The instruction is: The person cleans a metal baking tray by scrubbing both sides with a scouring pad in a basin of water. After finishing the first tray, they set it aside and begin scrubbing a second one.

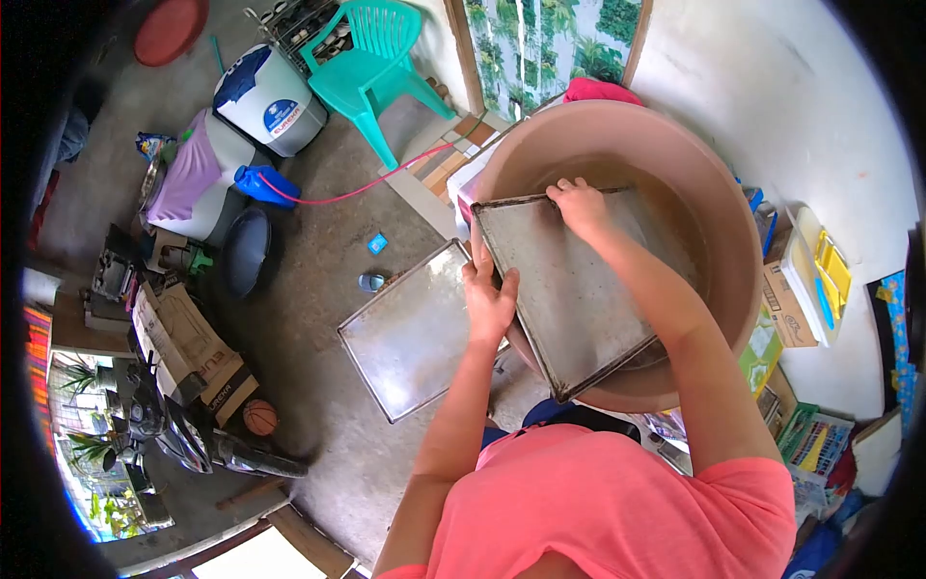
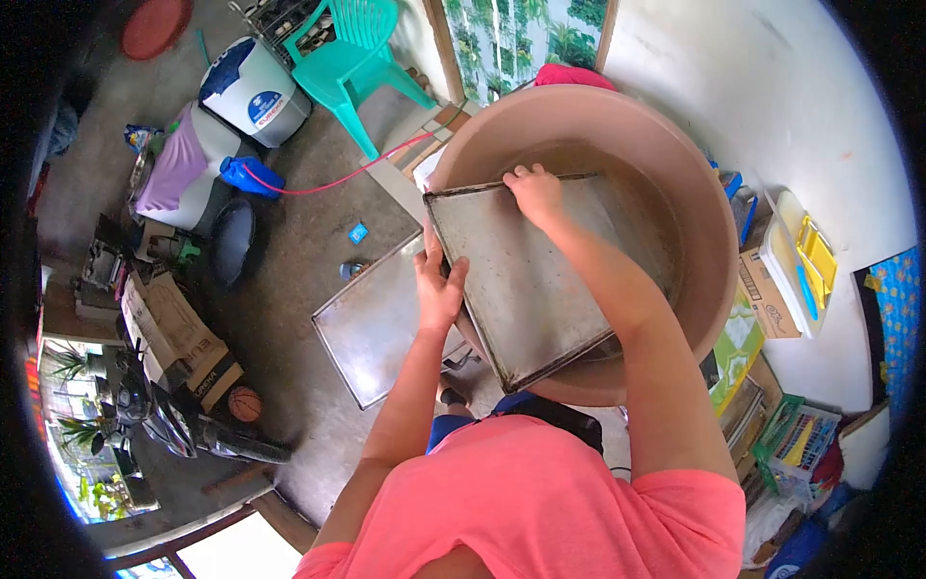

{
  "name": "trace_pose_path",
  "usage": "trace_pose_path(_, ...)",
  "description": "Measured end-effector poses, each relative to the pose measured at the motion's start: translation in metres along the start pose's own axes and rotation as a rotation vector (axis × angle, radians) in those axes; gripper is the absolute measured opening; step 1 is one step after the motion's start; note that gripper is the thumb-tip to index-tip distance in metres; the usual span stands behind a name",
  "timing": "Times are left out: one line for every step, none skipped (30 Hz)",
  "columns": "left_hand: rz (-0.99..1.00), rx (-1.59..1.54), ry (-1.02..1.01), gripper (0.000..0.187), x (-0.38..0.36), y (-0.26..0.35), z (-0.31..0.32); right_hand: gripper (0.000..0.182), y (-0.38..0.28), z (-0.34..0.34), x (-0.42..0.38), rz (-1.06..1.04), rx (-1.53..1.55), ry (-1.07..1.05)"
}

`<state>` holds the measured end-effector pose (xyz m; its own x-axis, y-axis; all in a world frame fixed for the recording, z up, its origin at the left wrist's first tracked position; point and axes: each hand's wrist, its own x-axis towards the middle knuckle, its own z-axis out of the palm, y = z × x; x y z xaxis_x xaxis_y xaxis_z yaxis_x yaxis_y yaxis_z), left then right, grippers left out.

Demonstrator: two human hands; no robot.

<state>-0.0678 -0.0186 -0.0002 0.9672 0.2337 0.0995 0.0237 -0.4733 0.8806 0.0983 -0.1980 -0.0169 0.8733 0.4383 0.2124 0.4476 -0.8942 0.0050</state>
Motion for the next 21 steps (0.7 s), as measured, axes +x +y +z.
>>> trace_pose_path(0.005,0.006,0.002,0.079,0.001,0.0,0.0,0.018,-0.012,-0.011,0.002,-0.063,0.018,0.045)
trace_pose_path(0.011,0.002,0.002,0.079,0.0,0.0,-0.001,0.018,-0.032,-0.018,0.004,-0.124,0.039,0.084)
trace_pose_path(0.013,-0.002,-0.001,0.078,-0.001,-0.001,0.0,0.017,-0.057,-0.026,0.007,-0.194,0.087,0.177)
trace_pose_path(-0.004,-0.03,0.005,0.078,-0.003,-0.001,0.001,0.019,-0.084,-0.04,0.012,-0.234,0.107,0.181)
trace_pose_path(-0.018,-0.055,0.011,0.078,-0.003,-0.001,0.002,0.019,-0.103,-0.05,0.017,-0.3,0.072,0.174)
trace_pose_path(-0.026,-0.078,0.022,0.078,-0.002,0.0,0.001,0.02,-0.113,-0.056,0.021,-0.367,0.037,0.174)
trace_pose_path(-0.015,-0.096,0.058,0.074,-0.003,0.003,0.0,0.019,-0.11,-0.056,0.021,-0.352,0.077,0.156)
trace_pose_path(-0.004,-0.063,0.06,0.073,-0.004,0.0,-0.001,0.019,-0.101,-0.054,0.017,-0.337,0.118,0.138)
trace_pose_path(0.008,-0.035,0.069,0.072,-0.002,-0.005,0.002,0.019,-0.087,-0.052,0.015,-0.329,0.154,0.121)
trace_pose_path(0.012,-0.007,0.075,0.071,-0.003,-0.008,0.005,0.019,-0.069,-0.045,0.009,-0.248,0.079,0.129)
trace_pose_path(0.005,-0.042,0.101,0.062,-0.002,-0.007,0.006,0.02,-0.04,-0.024,0.007,-0.21,0.067,0.13)
trace_pose_path(0.011,-0.022,0.094,0.063,0.001,-0.007,0.005,0.02,-0.017,-0.012,0.004,-0.144,0.02,0.076)
trace_pose_path(0.013,0.0,0.082,0.064,0.0,-0.007,0.004,0.019,-0.015,-0.012,0.003,-0.14,-0.014,0.07)
trace_pose_path(0.017,0.023,0.067,0.065,0.0,-0.008,0.004,0.019,-0.013,-0.012,0.003,-0.133,-0.047,0.065)
trace_pose_path(0.045,0.009,0.083,0.067,0.001,-0.011,0.005,0.019,-0.025,-0.018,0.005,-0.165,-0.005,0.087)
trace_pose_path(0.072,-0.005,0.096,0.07,0.002,-0.016,0.008,0.019,-0.048,-0.029,0.008,-0.194,0.037,0.107)
trace_pose_path(0.077,-0.017,0.095,0.073,0.001,-0.017,0.009,0.018,-0.071,-0.043,0.01,-0.257,0.046,0.147)
trace_pose_path(0.081,-0.028,0.094,0.075,0.001,-0.017,0.011,0.018,-0.091,-0.049,0.012,-0.306,0.122,0.195)
trace_pose_path(0.065,-0.035,0.082,0.076,0.001,-0.016,0.009,0.019,-0.101,-0.055,0.014,-0.338,0.136,0.188)
trace_pose_path(0.05,-0.041,0.072,0.077,0.001,-0.015,0.008,0.019,-0.105,-0.06,0.015,-0.371,0.151,0.184)
trace_pose_path(-0.012,-0.017,0.055,0.074,-0.002,-0.001,0.001,0.019,-0.1,-0.057,0.013,-0.299,0.172,0.183)
